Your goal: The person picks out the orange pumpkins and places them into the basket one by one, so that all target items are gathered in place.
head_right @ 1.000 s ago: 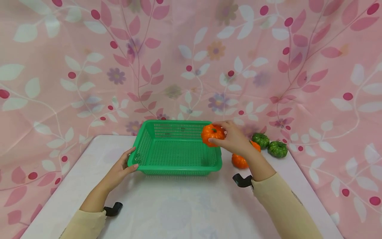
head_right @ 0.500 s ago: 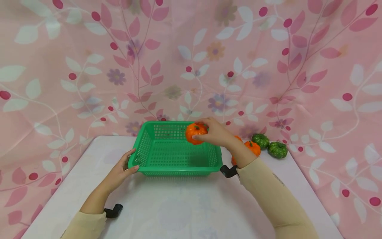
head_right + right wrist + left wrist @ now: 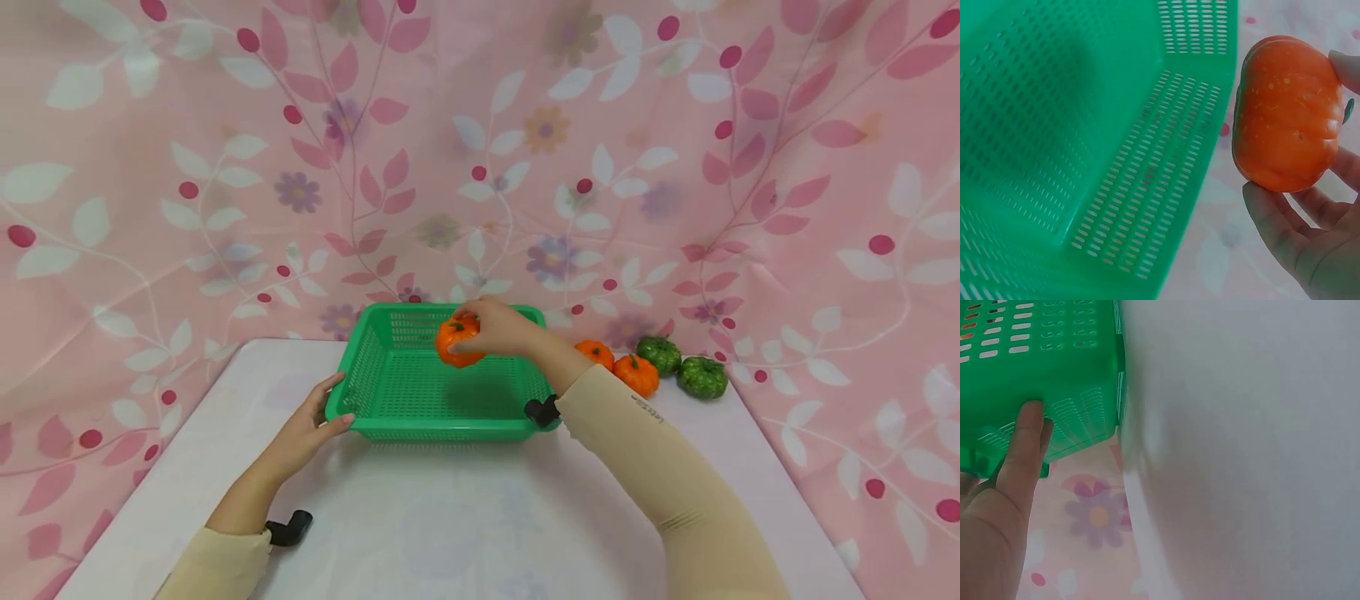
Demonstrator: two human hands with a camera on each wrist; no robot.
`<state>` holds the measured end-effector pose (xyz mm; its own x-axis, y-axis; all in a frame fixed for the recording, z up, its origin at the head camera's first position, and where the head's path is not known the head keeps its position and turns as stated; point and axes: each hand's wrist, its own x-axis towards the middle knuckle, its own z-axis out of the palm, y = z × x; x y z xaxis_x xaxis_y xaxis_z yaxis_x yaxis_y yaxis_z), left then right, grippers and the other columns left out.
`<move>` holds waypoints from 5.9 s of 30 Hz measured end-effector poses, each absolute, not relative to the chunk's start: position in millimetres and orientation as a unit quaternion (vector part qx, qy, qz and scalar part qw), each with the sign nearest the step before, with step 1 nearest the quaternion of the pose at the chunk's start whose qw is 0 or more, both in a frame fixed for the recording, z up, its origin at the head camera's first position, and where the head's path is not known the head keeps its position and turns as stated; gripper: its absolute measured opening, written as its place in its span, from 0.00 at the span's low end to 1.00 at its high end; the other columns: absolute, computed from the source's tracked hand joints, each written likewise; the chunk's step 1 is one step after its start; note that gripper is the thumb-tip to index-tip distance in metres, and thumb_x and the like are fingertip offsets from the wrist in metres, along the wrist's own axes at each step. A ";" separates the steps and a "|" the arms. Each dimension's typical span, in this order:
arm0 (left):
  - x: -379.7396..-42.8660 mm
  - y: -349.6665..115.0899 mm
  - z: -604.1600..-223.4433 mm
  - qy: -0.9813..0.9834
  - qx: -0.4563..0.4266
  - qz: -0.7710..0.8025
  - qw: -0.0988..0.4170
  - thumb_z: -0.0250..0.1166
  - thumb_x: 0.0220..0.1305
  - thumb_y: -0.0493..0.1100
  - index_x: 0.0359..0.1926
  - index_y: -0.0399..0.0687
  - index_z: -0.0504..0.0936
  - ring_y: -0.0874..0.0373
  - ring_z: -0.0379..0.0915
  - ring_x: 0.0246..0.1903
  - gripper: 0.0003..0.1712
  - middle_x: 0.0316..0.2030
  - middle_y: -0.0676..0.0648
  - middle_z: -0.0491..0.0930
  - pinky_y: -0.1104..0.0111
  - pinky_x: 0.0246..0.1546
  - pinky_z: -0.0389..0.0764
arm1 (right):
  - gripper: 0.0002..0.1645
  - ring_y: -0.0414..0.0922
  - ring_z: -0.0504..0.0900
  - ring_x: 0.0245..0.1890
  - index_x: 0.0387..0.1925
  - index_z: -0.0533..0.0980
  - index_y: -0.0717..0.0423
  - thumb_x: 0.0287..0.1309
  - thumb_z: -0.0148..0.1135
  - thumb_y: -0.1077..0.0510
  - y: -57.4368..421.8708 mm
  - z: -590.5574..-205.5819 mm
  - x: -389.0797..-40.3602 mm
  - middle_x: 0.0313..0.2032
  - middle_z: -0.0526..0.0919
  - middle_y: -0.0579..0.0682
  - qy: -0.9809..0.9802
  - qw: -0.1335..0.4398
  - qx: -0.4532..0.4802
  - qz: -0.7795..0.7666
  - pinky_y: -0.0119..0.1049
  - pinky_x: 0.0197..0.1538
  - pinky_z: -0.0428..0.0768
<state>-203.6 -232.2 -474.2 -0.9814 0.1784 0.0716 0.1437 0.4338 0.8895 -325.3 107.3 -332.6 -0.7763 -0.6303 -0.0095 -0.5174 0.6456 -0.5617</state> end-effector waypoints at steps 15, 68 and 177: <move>-205.7 -232.7 -474.1 0.840 0.083 0.535 0.031 0.63 0.72 0.48 0.80 0.58 0.47 0.33 0.60 0.68 0.45 0.74 0.34 0.54 0.38 0.63 0.65 | 0.35 0.51 0.75 0.59 0.66 0.72 0.55 0.60 0.70 0.48 67.3 -359.5 -358.0 0.61 0.75 0.56 0.898 0.177 -0.301 -0.266 0.44 0.56 0.79; -208.4 -233.9 -471.5 0.847 0.078 0.525 0.032 0.64 0.71 0.49 0.79 0.57 0.47 0.32 0.61 0.67 0.46 0.73 0.33 0.57 0.38 0.63 0.64 | 0.37 0.56 0.72 0.63 0.67 0.71 0.56 0.57 0.74 0.58 40.6 -424.3 -378.1 0.66 0.69 0.62 0.878 0.239 -0.200 -0.364 0.43 0.56 0.80; -205.3 -230.8 -473.0 0.840 0.074 0.537 0.026 0.63 0.71 0.47 0.80 0.55 0.47 0.35 0.62 0.67 0.45 0.72 0.33 0.60 0.40 0.63 0.65 | 0.29 0.61 0.75 0.59 0.62 0.75 0.58 0.66 0.66 0.48 262.2 -344.2 -225.5 0.60 0.76 0.58 0.926 -0.017 -0.210 -0.315 0.62 0.59 0.74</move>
